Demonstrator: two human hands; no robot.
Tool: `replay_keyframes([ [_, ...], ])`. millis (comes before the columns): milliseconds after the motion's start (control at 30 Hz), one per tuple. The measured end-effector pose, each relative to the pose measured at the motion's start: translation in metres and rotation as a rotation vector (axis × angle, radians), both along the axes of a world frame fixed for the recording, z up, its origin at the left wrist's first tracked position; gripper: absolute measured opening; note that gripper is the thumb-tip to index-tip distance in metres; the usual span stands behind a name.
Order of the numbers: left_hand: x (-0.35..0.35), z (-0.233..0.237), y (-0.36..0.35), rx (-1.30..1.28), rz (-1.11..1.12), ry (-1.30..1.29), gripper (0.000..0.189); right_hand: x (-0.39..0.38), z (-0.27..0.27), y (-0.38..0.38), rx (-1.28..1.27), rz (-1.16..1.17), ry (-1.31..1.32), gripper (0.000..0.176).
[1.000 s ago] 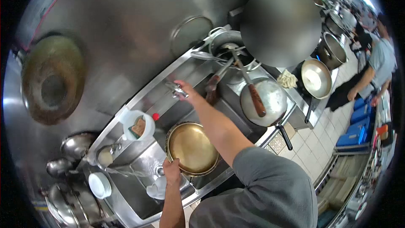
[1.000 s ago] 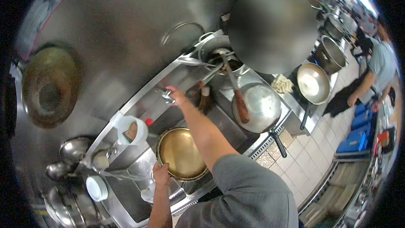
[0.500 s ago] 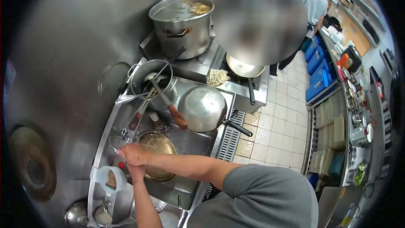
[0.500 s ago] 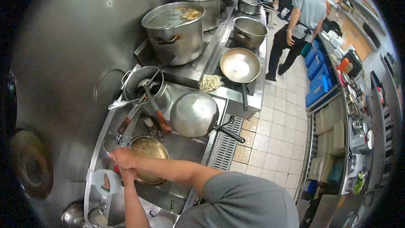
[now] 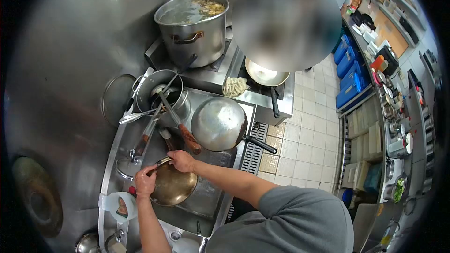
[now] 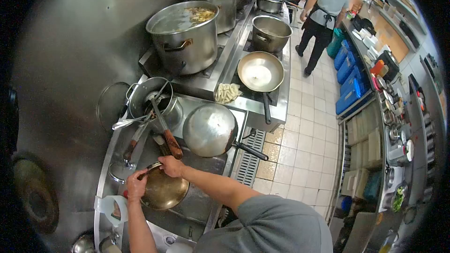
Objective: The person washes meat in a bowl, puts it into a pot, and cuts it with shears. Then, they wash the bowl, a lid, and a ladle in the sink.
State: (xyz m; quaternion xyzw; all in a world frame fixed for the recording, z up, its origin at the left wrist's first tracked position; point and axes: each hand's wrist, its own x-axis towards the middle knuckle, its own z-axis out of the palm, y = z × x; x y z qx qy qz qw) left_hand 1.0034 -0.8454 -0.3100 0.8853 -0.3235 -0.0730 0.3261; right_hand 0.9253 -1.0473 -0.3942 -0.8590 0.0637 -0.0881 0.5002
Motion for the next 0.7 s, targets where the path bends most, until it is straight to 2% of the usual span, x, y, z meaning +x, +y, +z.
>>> replay_keyframes([
  [67,-0.003,0.001,-0.001,-0.017,-0.059,0.018,0.022,-0.005,0.000,0.010,-0.046,0.001,-0.046,0.019],
  [133,-0.003,0.007,-0.005,-0.045,-0.118,0.024,0.024,0.000,0.004,0.019,-0.197,-0.005,-0.250,0.014],
  [233,-0.003,0.011,0.002,0.069,-0.144,-0.071,0.027,0.011,0.008,0.012,-0.126,0.008,-0.242,0.013],
  [300,0.000,0.005,0.018,-0.023,0.041,-0.036,0.030,0.013,0.012,-0.001,-0.198,-0.086,-0.158,0.015],
  [333,-0.004,0.003,0.026,-0.093,0.036,-0.157,0.032,0.022,-0.003,-0.008,-0.071,-0.105,0.098,0.017],
  [367,-0.004,0.000,0.031,-0.094,0.036,-0.158,0.032,0.024,-0.006,-0.002,-0.072,-0.105,0.097,0.017],
  [467,-0.003,0.001,0.033,0.049,-0.043,-0.114,0.038,0.030,-0.009,0.025,-0.167,0.005,-0.217,0.020],
  [500,-0.005,0.005,0.027,0.083,-0.100,-0.104,0.041,0.034,-0.007,0.041,-0.246,0.082,-0.252,0.021],
  [533,-0.007,0.008,0.025,0.118,-0.156,-0.097,0.044,0.035,0.000,0.051,-0.222,0.090,-0.235,0.022],
  [600,-0.009,0.004,0.031,0.068,-0.111,-0.098,0.049,0.030,0.021,0.065,-0.191,0.099,-0.222,0.023],
  [667,-0.014,-0.010,0.037,0.016,-0.074,-0.097,0.054,0.022,0.034,0.067,-0.216,-0.264,-0.433,0.024],
  [700,-0.020,-0.023,0.040,-0.153,0.109,0.016,0.051,0.022,0.036,0.069,-0.218,-0.263,-0.433,0.024],
])
